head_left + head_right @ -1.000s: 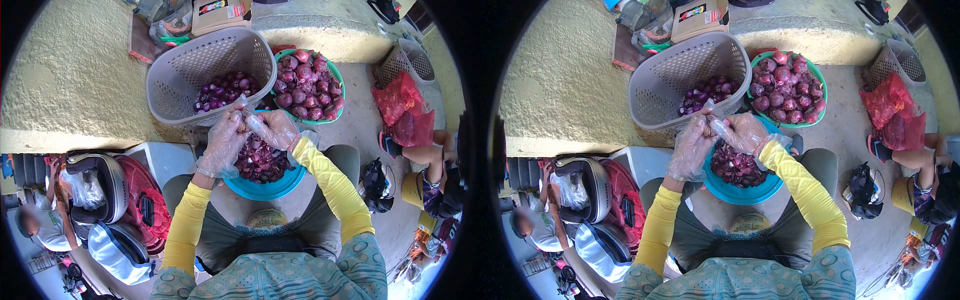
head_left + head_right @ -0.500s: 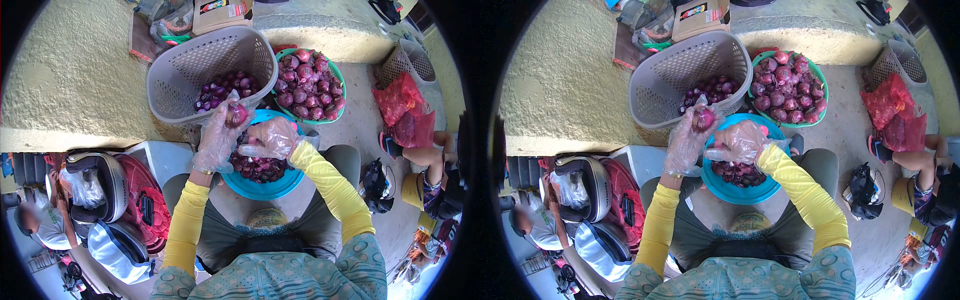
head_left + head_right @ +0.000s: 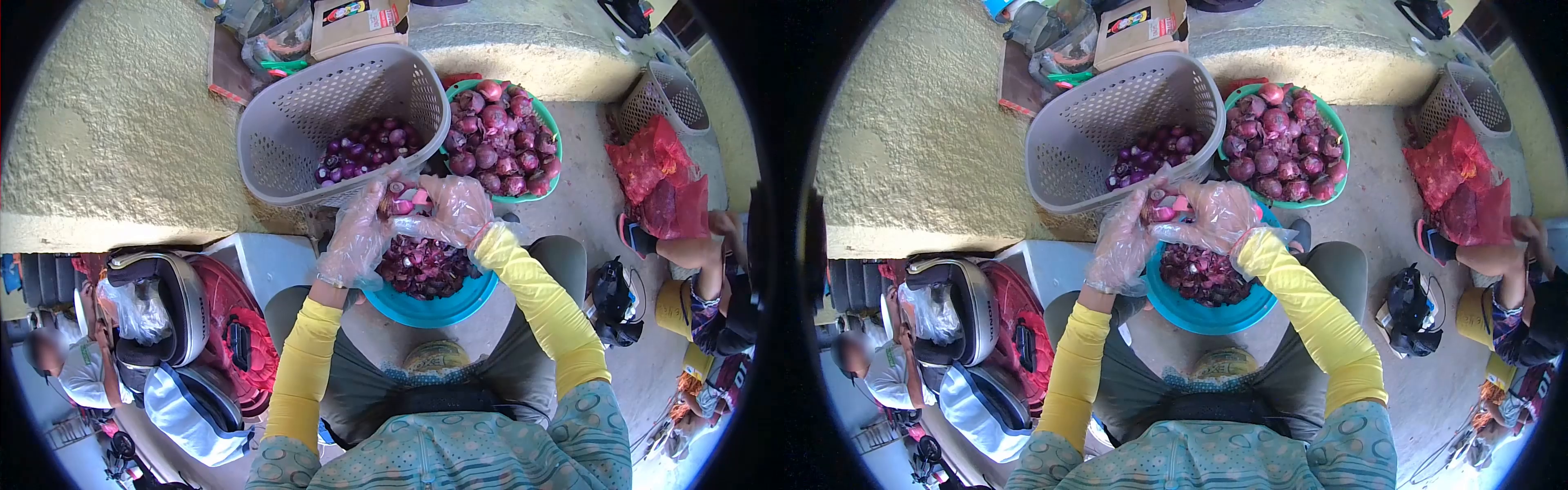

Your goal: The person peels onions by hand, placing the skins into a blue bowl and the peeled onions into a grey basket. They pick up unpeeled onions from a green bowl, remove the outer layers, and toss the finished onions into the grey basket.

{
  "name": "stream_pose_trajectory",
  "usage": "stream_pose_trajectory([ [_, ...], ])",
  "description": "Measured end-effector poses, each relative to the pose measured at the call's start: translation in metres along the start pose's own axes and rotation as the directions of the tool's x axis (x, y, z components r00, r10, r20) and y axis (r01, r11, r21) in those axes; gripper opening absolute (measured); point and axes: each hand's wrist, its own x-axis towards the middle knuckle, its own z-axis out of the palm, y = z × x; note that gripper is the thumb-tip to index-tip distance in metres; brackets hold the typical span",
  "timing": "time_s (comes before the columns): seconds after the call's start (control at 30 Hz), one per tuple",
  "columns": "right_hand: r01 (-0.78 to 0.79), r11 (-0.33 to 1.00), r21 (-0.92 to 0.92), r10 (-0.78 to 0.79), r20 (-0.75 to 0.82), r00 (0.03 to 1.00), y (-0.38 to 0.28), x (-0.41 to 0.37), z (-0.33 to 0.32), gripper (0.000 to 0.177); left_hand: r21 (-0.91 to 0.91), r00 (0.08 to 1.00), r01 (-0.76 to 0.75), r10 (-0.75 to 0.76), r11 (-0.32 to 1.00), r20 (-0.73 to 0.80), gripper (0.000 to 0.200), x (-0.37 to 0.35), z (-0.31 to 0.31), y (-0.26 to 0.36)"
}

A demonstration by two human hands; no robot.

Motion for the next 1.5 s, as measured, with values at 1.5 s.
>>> stream_pose_trajectory([
  [1.5, -0.058, 0.983, 0.176, 0.035, 0.135, 0.990, 0.008, -0.003, 0.012, 0.053, -0.342, 0.996, 0.089, -0.095, 0.936, -0.001, 0.040, 0.009, -0.019, -0.021],
])
